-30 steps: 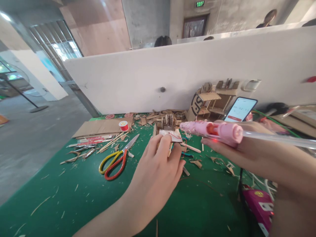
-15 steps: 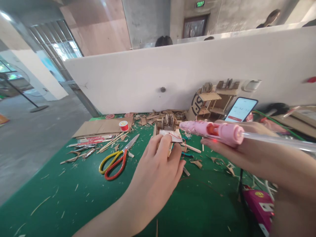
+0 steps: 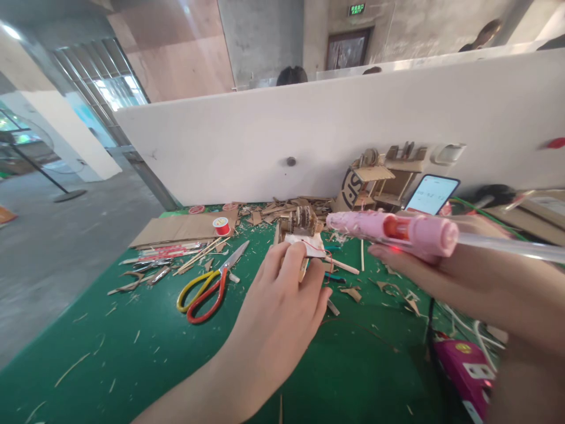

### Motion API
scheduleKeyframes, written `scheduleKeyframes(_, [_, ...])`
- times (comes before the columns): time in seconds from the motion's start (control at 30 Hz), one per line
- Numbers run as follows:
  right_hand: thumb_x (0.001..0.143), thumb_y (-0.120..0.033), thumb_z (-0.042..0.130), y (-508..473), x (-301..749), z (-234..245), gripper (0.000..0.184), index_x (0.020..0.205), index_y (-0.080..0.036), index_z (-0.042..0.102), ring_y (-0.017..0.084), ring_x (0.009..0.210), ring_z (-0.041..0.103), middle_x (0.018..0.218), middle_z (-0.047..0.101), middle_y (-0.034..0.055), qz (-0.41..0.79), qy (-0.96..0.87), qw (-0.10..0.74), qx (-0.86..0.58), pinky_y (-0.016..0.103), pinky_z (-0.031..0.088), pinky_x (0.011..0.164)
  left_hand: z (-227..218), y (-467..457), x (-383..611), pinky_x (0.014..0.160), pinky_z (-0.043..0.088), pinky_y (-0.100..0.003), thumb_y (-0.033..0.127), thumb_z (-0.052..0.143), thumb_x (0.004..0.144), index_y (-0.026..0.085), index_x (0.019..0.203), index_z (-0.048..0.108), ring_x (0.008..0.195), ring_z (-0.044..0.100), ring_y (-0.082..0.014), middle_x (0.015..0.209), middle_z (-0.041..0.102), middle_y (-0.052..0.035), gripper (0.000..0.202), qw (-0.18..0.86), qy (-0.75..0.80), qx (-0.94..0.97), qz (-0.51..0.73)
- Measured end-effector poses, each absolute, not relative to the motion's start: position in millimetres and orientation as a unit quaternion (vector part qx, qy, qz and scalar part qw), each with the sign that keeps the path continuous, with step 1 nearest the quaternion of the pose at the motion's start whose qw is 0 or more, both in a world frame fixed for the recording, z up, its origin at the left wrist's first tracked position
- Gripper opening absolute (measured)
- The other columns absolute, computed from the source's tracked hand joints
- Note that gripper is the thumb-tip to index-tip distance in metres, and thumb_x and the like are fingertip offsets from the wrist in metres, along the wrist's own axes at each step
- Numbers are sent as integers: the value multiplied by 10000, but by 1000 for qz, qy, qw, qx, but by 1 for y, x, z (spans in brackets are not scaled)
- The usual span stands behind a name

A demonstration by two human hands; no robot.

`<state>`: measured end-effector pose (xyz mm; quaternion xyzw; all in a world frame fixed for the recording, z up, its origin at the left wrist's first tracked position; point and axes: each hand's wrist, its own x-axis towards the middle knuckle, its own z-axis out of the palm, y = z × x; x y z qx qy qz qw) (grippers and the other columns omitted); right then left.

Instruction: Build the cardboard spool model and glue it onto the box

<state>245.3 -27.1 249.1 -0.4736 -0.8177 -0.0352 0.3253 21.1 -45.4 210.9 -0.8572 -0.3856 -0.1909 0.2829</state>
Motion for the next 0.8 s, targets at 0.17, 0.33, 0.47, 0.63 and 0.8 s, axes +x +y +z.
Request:
scheduleKeyframes(0.17, [918,-417,462,-24,249,247,409,1321,-419,536,263,1154,608,1247,656,-47,-48,-848,264,-458,441,503,975,212,-46,20,844,481,-413,273,424,957,104,979,615,994,485,-276,880,525,-95,256,285,-379,-860,-186])
scheduleKeyframes(0.33, [910,-399,497,-25,247,249,445,1354,-390,512,234,1137,621,1267,644,-32,-7,-846,286,-450,354,531,962,212,-45,19,816,464,-395,269,413,963,104,917,617,962,487,-261,855,516,-93,266,290,-380,-855,-203])
scheduleKeyframes(0.47, [908,-415,491,-24,249,249,445,1351,-390,516,246,1143,614,1272,639,-21,17,-843,283,-458,376,530,956,212,-45,18,835,450,-397,254,420,960,93,895,621,953,489,-253,828,511,-82,266,287,-375,-858,-203])
scheduleKeyframes(0.63, [901,-453,476,-21,249,247,410,1295,-385,567,222,1039,656,1186,681,-21,6,-835,266,-482,351,533,905,212,-44,18,826,454,-383,246,421,958,100,860,619,941,491,-238,854,524,-88,264,281,-372,-857,-221])
scheduleKeyframes(0.8, [886,-502,459,-24,243,247,338,977,-257,673,193,670,639,754,686,10,-5,-795,288,-534,321,509,606,212,-45,18,807,461,-376,241,425,955,116,856,606,933,492,-236,878,526,-94,242,264,-373,-858,-232])
